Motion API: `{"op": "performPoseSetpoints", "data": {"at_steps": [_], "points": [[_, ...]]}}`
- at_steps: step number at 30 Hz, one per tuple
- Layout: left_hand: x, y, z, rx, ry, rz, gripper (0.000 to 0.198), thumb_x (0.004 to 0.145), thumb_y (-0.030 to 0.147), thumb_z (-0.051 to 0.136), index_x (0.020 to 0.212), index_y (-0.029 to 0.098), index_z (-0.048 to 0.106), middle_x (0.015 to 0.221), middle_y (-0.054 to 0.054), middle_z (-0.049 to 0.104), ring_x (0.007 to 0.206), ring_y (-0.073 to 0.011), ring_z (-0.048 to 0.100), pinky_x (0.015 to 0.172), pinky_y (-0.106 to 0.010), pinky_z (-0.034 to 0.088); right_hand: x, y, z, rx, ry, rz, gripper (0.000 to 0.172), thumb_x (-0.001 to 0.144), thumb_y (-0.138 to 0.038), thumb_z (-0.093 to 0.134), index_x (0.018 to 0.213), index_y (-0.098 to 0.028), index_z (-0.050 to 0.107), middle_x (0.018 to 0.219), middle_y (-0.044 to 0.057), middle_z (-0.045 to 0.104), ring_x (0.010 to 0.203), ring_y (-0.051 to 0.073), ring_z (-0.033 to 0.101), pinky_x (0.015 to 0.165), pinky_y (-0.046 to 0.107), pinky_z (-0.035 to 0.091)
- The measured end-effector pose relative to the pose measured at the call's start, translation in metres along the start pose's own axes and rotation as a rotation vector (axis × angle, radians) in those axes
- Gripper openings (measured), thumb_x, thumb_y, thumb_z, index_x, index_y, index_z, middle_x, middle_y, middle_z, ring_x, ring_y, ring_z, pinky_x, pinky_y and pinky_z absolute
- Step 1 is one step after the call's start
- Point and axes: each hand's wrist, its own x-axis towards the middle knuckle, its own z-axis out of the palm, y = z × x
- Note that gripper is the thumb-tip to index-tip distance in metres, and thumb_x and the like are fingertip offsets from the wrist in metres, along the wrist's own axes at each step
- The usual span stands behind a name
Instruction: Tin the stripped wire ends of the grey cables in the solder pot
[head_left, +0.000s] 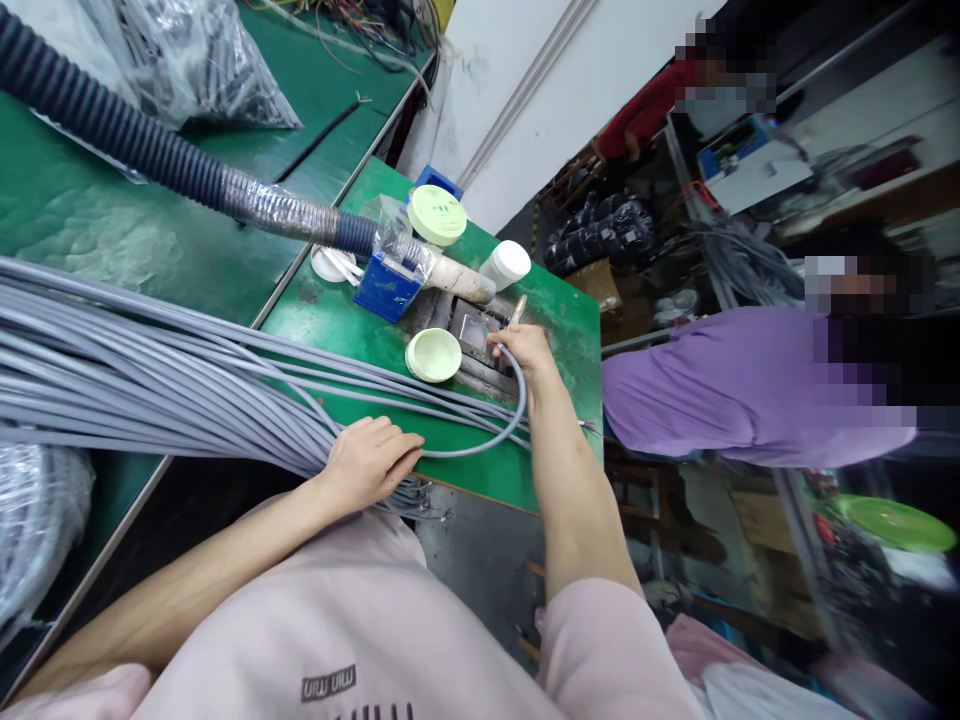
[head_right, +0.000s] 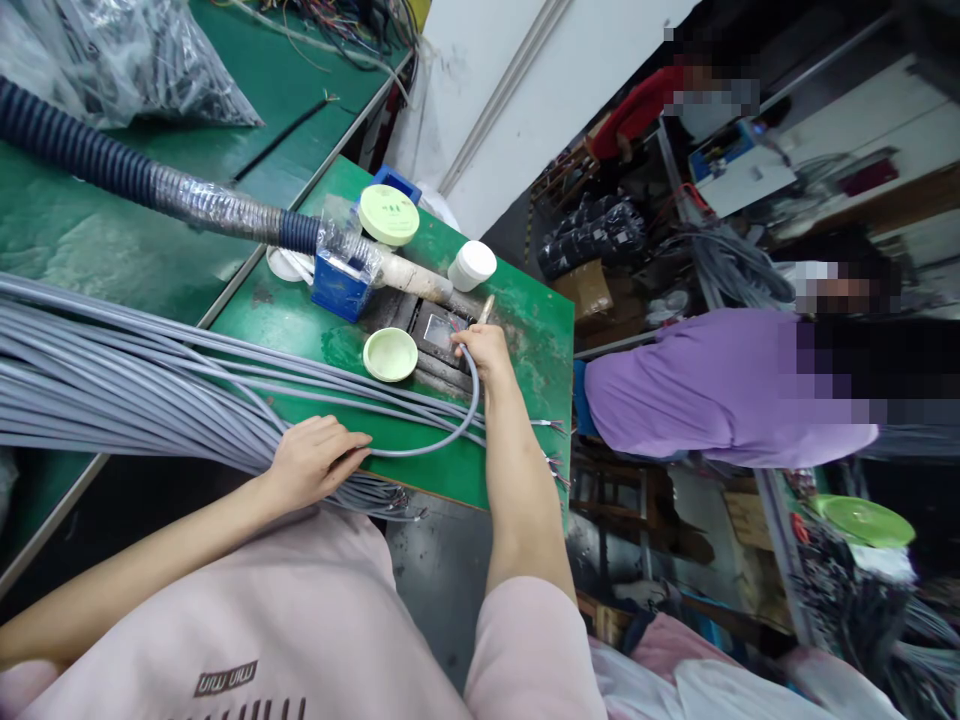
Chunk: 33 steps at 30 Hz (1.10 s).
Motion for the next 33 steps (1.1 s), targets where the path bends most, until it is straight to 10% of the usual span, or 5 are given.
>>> {"op": "performPoseSetpoints", "data": {"at_steps": [6,15,25,33], "points": [[0.000,-0.001,0.000,-0.003,-0.003,-0.019,0.019,0.092,0.027,0.049,0.095,0.019,0.066,0.070,-0.003,0.067,0.064,-0.0144,0.055,0.061,-0.029,0.037,-0.052,-0.019,-0.010,0.086,-0.091,-0.077,0.017,0.062,-0.027,0.071,0.062,-0.013,0.060,0.045,-0.001,0.060,0.032,0.006,0.045,0.034,0.018,0.031],[0.002,0.003,-0.006,-0.164,-0.024,-0.105,0.020,0.089,0.030,0.055,0.097,0.017,0.067,0.068,-0.003,0.066,0.064,-0.0148,0.055,0.063,-0.028,0.039,-0.178,-0.021,0.004,0.062,-0.366,-0.285,0.069,0.074,-0.026,0.069,0.138,-0.020,0.044,0.054,-0.006,0.064,0.036,0.009,0.049,0.038,0.020,0.040],[0.015,0.035,-0.030,-1.102,0.006,-0.664,0.025,0.077,0.035,0.068,0.091,0.015,0.067,0.079,-0.003,0.067,0.071,-0.0141,0.061,0.068,-0.026,0.049,-0.205,-0.015,0.012,0.034,-0.487,-0.302,0.073,0.078,-0.023,0.065,0.145,-0.022,0.035,0.056,-0.008,0.062,0.034,0.008,0.048,0.036,0.019,0.037],[0.033,0.053,-0.029,-1.296,0.169,-0.850,0.027,0.064,0.035,0.078,0.068,0.014,0.062,0.062,0.003,0.058,0.056,-0.0080,0.052,0.056,-0.021,0.045,-0.218,-0.015,0.013,-0.042,-0.495,-0.289,0.075,0.080,-0.021,0.063,0.147,-0.020,0.030,0.056,-0.008,0.060,0.039,0.007,0.048,0.043,0.019,0.039]]}}
